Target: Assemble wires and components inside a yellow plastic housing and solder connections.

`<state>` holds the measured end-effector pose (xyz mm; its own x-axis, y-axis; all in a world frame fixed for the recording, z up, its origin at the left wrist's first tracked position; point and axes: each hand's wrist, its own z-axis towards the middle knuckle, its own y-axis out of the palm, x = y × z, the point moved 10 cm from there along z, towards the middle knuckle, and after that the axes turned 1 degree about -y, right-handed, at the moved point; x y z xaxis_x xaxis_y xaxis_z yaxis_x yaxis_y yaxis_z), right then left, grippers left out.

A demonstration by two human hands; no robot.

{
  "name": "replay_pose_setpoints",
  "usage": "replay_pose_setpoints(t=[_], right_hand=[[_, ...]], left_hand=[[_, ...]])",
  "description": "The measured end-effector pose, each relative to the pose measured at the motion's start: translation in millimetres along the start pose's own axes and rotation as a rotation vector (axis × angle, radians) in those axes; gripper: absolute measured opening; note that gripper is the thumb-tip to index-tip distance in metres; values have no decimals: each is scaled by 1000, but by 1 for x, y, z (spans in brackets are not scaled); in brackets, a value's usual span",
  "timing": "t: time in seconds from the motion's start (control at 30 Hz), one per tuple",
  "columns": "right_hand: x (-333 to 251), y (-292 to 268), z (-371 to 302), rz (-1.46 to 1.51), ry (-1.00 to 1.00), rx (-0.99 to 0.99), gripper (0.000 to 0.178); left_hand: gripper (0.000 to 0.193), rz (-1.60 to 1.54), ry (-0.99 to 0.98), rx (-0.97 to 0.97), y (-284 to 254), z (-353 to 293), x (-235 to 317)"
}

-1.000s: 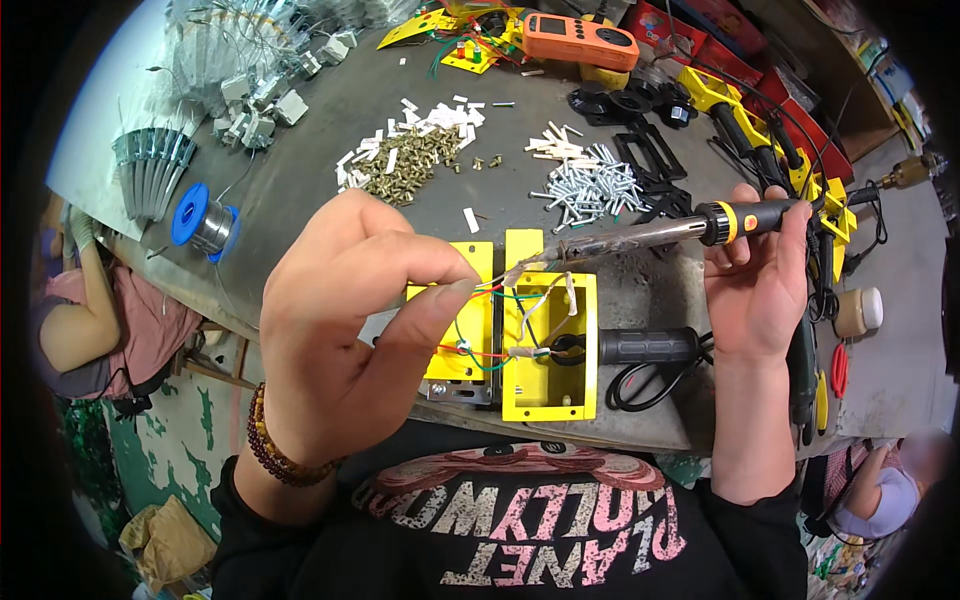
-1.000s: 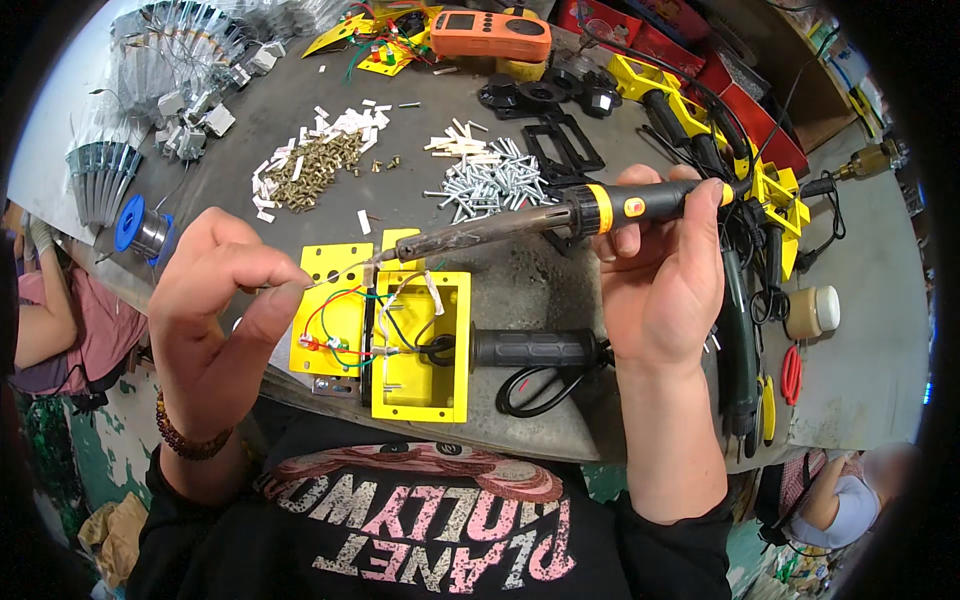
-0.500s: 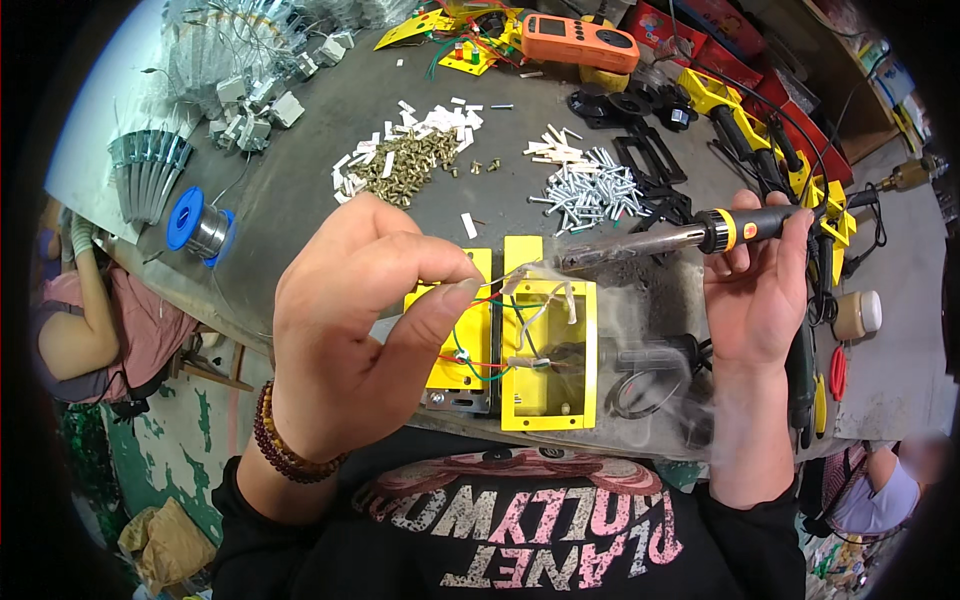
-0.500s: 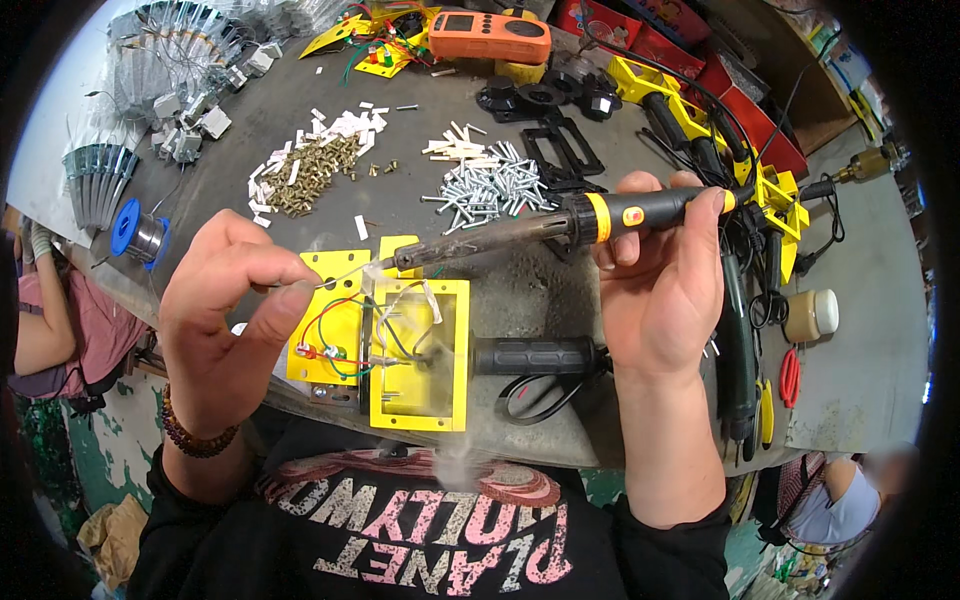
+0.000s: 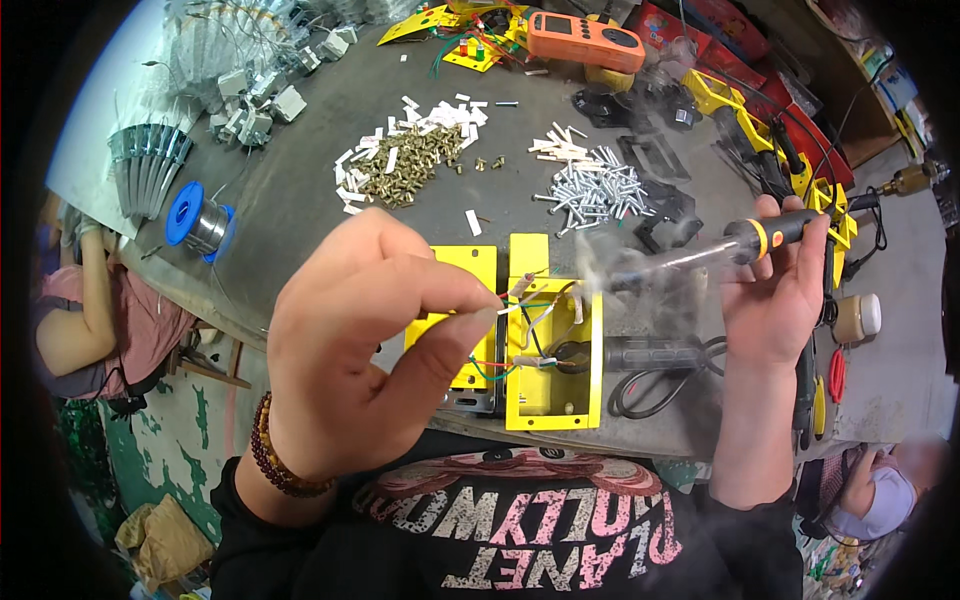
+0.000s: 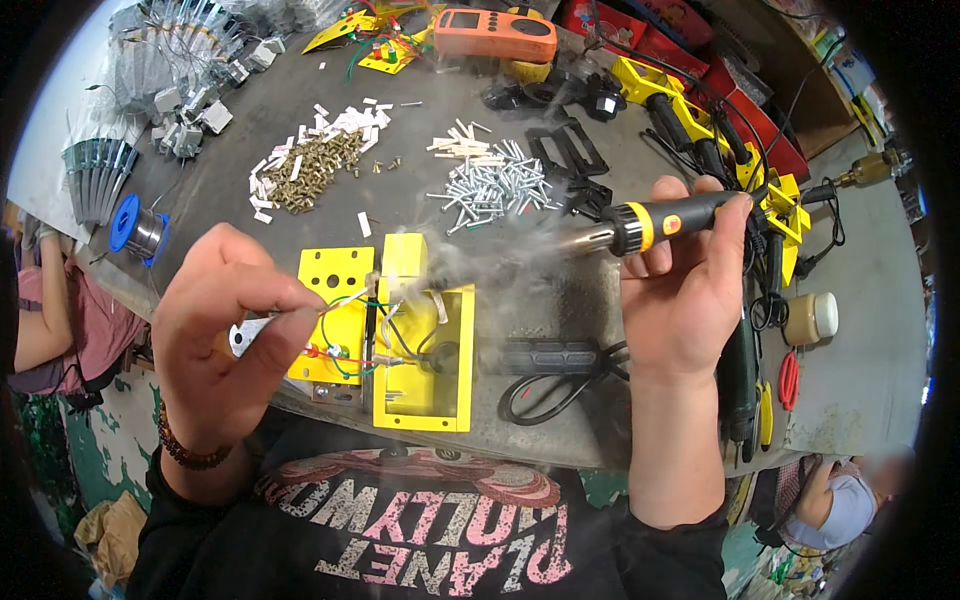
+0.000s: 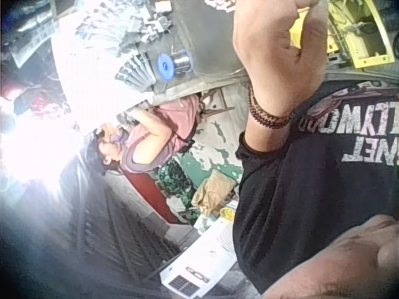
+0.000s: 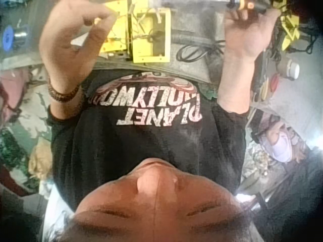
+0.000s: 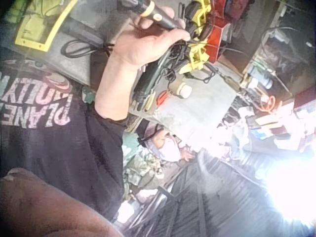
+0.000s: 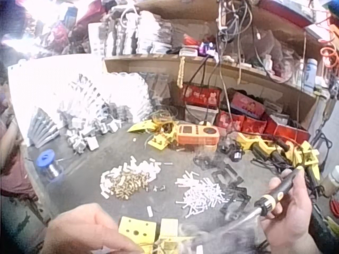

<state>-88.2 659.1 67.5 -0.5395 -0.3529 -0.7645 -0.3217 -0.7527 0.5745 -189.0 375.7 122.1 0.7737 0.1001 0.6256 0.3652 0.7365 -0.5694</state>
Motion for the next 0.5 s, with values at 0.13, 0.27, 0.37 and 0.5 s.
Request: replay_pose_setpoints(t=[0.13,0.27,0.37,0.5], right_hand=[[0,-10,0,-54,19,93,33],[13,-14,0,-12,79,219,31],[16,-14,0,-23,90,226,31],[21,-15,0,-9,117,225,31]], left_hand=[[12,-88,-44,-7,8,-3,-6],[12,-71,-39,-65,15,-1,-7],[12,-43,-40,-73,15,0,-8],[12,-52,-28,-61,16,1,-7]])
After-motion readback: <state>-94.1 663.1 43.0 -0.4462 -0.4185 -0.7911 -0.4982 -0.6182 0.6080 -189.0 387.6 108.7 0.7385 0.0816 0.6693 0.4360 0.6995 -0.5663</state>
